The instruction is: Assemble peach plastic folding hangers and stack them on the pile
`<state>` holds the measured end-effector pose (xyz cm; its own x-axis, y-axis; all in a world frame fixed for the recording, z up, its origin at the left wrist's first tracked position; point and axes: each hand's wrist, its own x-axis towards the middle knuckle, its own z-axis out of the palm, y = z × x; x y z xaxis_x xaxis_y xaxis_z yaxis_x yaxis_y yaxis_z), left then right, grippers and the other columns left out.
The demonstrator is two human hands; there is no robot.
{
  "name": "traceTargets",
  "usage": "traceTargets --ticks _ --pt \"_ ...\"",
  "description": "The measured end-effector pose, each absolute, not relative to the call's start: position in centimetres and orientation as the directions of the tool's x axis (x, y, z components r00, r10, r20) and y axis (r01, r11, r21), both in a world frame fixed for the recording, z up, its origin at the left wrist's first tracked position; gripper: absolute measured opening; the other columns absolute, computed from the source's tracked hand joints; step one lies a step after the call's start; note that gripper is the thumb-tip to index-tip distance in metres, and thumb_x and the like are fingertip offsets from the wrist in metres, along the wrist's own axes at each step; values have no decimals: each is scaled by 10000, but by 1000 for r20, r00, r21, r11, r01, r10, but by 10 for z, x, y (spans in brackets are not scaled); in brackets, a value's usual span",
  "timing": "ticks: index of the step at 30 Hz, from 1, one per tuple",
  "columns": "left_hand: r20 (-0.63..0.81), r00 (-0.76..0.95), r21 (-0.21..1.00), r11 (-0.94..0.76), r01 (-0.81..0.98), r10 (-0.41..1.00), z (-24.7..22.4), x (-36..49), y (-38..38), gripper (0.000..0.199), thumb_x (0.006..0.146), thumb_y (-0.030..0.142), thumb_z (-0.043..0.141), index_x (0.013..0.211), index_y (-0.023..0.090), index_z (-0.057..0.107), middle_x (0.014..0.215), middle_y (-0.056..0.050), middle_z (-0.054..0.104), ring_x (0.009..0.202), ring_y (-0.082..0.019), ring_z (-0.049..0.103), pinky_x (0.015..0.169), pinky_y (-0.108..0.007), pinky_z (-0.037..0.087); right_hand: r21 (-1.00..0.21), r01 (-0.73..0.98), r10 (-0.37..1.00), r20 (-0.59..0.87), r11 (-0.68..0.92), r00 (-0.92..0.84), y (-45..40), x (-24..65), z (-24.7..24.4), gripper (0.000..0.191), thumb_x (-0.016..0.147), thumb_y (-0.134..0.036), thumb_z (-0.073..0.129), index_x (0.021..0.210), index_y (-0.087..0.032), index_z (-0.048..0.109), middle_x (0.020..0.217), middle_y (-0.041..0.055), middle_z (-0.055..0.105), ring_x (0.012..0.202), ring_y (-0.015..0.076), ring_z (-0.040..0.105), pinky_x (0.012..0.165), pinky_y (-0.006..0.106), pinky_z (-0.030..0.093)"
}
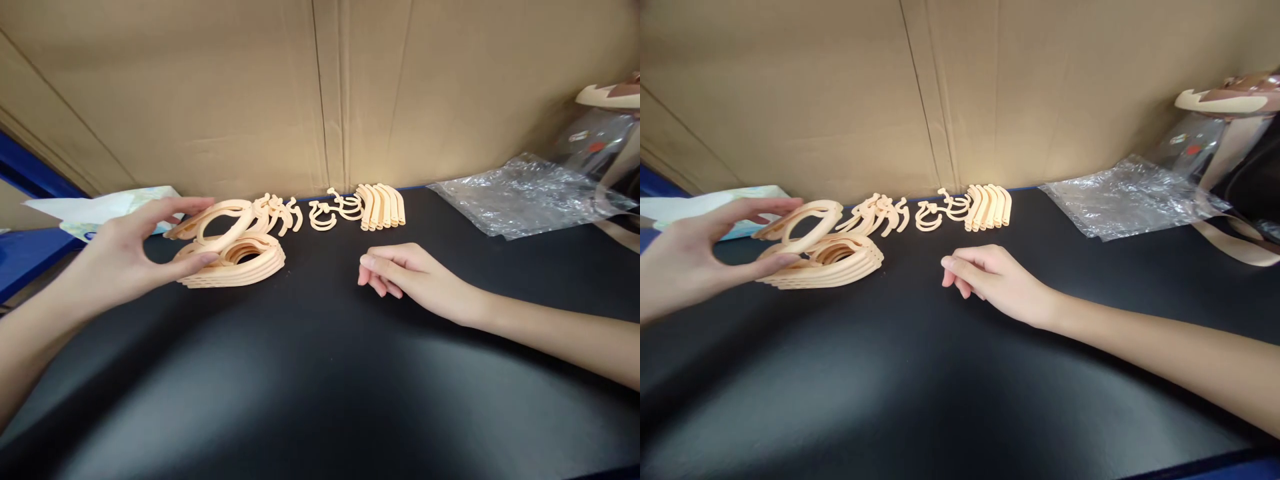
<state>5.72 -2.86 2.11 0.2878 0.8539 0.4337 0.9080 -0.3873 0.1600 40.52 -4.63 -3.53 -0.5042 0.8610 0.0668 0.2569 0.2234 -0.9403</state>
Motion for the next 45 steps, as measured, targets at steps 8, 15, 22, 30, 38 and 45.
traceTargets --ticks 8,15,22,30,38,45 --pt "305 536 92 -585 806 787 18 45 -19 523 821 410 709 1315 295 580 1238 -23 669 1048 -274 636 928 -404 501 -927 296 859 52 232 -509 -45 404 -34 411 977 -479 483 750 -168 625 618 -40 520 548 75 431 542 228 341" --pt "315 537 159 -602 783 782 9 51 -19 494 813 439 697 1284 327 599 1249 2 670 1062 -301 634 963 -465 486 -913 319 850 51 252 -524 -46 405 -34 405 986 -459 460 763 -166 628 620 -37 515 547 75 426 528 228 330" --pt "400 501 174 -600 781 768 -1 62 -24 454 819 415 656 1251 278 625 1239 -26 682 1091 -290 625 1004 -468 443 -904 317 834 73 287 -546 -45 405 -33 391 983 -449 461 774 -168 636 618 -40 517 557 78 441 545 237 333" --pt "310 590 91 -641 762 745 0 53 -18 502 854 403 567 1339 276 537 1315 -38 612 1161 -277 585 1019 -423 422 -904 322 831 63 283 -553 -44 403 -33 368 990 -411 462 778 -168 638 619 -43 510 574 76 452 543 226 334" --pt "310 580 96 -632 769 753 -2 54 -19 512 873 470 502 1349 281 519 1317 -34 588 1162 -263 569 1030 -381 393 -901 325 828 65 289 -557 -44 405 -34 353 992 -393 476 778 -171 648 616 -52 518 572 63 456 552 215 345" --pt "309 583 94 -634 768 752 -1 53 -18 530 876 482 497 1365 278 510 1325 -32 582 1168 -271 565 1039 -375 386 -899 331 828 60 287 -557 -45 405 -34 353 995 -386 473 777 -169 648 615 -54 519 566 59 450 549 213 347"
